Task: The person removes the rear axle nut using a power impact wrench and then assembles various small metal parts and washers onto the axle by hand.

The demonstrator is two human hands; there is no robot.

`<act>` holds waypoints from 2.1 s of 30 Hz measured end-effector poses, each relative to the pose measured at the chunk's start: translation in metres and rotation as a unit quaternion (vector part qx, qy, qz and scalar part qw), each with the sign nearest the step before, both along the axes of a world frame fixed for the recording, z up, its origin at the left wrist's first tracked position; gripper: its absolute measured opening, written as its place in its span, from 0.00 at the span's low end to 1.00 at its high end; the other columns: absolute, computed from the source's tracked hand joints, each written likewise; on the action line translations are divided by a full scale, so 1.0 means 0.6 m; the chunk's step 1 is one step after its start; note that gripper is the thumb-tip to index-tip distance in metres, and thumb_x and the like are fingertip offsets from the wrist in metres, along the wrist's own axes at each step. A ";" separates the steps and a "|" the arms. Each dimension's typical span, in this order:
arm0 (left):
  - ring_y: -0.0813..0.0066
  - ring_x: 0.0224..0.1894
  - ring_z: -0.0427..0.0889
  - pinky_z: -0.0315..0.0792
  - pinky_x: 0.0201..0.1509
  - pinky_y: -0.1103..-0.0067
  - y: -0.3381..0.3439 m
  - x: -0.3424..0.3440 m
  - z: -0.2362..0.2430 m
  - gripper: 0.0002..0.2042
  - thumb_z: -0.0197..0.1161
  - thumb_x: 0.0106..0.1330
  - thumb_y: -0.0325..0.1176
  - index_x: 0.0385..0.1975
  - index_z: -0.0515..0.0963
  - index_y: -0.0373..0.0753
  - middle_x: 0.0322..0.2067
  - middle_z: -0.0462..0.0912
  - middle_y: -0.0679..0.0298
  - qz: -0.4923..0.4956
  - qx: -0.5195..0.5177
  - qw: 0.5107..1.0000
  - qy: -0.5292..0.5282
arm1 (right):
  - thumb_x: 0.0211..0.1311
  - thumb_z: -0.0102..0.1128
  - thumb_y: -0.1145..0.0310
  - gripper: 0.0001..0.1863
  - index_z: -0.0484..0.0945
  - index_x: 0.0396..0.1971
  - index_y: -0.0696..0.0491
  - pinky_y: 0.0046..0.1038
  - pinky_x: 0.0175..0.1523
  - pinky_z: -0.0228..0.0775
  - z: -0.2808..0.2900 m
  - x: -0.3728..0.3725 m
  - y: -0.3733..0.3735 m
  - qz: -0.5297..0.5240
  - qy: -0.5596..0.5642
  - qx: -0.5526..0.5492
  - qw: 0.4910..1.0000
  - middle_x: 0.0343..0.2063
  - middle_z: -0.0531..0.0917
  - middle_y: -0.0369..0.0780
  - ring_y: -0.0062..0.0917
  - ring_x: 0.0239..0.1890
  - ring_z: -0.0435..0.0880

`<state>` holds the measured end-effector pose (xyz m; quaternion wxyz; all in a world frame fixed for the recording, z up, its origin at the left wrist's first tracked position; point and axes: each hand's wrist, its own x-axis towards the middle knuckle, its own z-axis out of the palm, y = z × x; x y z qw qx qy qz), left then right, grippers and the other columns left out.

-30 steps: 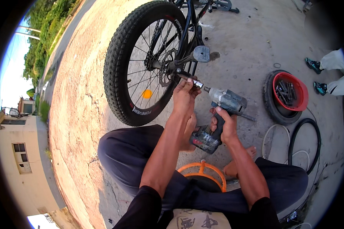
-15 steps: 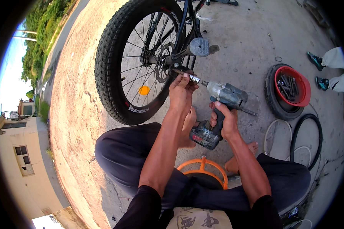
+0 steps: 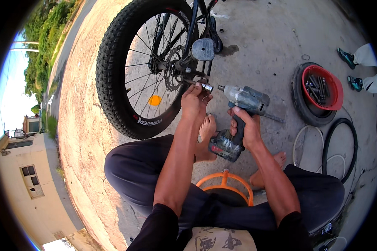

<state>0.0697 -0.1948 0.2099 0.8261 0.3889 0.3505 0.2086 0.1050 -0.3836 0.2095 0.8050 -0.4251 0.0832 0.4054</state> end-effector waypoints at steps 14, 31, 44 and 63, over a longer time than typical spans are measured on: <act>0.73 0.37 0.79 0.75 0.41 0.75 0.026 0.010 -0.027 0.12 0.53 0.76 0.34 0.49 0.77 0.33 0.36 0.81 0.63 -0.065 0.001 0.997 0.032 | 0.61 0.66 0.63 0.15 0.74 0.37 0.60 0.22 0.20 0.65 -0.011 -0.004 0.000 0.024 0.022 -0.010 0.999 0.34 0.80 0.41 0.17 0.20 0.74; 0.68 0.45 0.77 0.71 0.52 0.71 0.030 0.020 -0.041 0.13 0.46 0.77 0.31 0.54 0.73 0.35 0.44 0.80 0.59 -0.032 -0.046 0.998 -0.037 | 0.61 0.65 0.63 0.16 0.75 0.39 0.59 0.22 0.20 0.65 -0.034 0.008 0.013 0.031 0.029 -0.012 0.999 0.31 0.80 0.39 0.17 0.17 0.72; 0.68 0.50 0.80 0.73 0.56 0.71 0.031 0.020 -0.058 0.12 0.52 0.75 0.26 0.54 0.74 0.31 0.50 0.81 0.56 0.011 -0.029 0.997 -0.072 | 0.64 0.64 0.58 0.16 0.77 0.36 0.57 0.23 0.21 0.64 -0.070 0.004 0.039 -0.002 0.056 0.037 0.998 0.18 0.74 0.36 0.20 0.15 0.70; 0.69 0.49 0.81 0.78 0.55 0.74 0.016 0.014 -0.022 0.12 0.54 0.74 0.28 0.53 0.74 0.31 0.47 0.81 0.58 -0.004 -0.052 0.998 -0.045 | 0.56 0.75 0.61 0.21 0.82 0.47 0.56 0.23 0.42 0.72 -0.117 0.051 0.034 0.194 -0.155 -0.116 0.962 0.34 0.84 0.31 0.14 0.36 0.78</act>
